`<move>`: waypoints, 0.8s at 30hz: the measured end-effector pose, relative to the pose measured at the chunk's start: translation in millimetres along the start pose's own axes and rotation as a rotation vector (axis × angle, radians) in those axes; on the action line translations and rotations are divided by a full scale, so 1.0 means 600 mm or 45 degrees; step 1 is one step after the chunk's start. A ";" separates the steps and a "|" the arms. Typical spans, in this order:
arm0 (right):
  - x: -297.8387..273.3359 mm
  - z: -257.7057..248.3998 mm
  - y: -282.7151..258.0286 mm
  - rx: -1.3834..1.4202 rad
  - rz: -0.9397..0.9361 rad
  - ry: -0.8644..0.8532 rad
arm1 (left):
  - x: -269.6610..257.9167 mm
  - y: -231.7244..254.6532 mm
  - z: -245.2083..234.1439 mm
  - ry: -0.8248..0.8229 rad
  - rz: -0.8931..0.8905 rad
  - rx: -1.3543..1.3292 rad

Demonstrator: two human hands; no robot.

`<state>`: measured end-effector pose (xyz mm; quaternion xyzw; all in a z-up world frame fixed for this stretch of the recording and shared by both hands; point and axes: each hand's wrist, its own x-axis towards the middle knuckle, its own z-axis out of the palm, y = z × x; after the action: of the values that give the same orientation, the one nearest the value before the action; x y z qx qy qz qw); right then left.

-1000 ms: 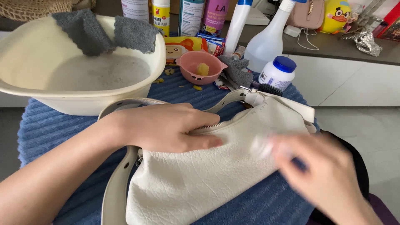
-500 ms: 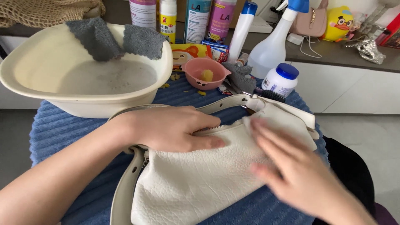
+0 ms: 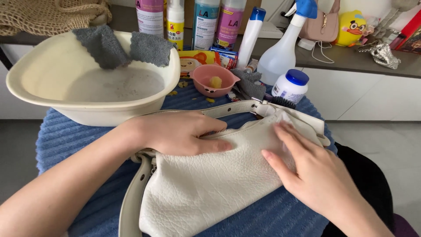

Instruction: Polishing and cleaning a white leather handbag with a cloth and cleaning agents.

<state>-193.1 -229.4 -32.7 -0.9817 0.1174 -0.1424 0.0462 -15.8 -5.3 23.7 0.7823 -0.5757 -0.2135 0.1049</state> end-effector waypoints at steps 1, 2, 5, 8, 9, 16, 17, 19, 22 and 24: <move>-0.001 -0.001 0.005 -0.065 -0.063 0.002 | 0.000 -0.001 0.000 0.007 0.006 0.004; -0.004 -0.002 0.010 -0.133 -0.124 0.000 | 0.001 -0.002 0.002 0.012 0.014 0.005; 0.006 -0.002 0.029 -0.080 -0.106 0.068 | -0.001 -0.003 0.002 0.040 0.021 0.035; 0.009 -0.004 0.043 -0.159 0.115 -0.003 | -0.025 0.025 -0.008 0.053 -0.141 0.036; 0.003 0.003 0.041 -0.153 0.116 0.006 | -0.033 0.020 0.015 0.054 -0.143 0.046; -0.049 -0.005 -0.003 0.069 -0.340 0.131 | -0.115 0.073 0.185 1.122 0.378 0.928; -0.057 -0.006 -0.009 0.092 -0.503 0.234 | -0.115 0.074 0.218 1.324 0.304 1.140; -0.066 -0.015 -0.023 0.143 -0.623 0.263 | -0.117 0.073 0.222 1.317 0.279 1.157; -0.074 -0.032 -0.044 0.255 -0.818 0.328 | -0.123 0.070 0.207 1.251 0.227 1.173; -0.073 -0.036 -0.045 0.311 -0.886 0.355 | -0.124 0.063 0.194 1.192 0.208 1.162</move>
<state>-234.2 -193.6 -20.6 -0.9213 -0.2350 -0.2947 0.0954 -119.7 62.8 -48.1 0.7124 -0.5594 0.4234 0.0179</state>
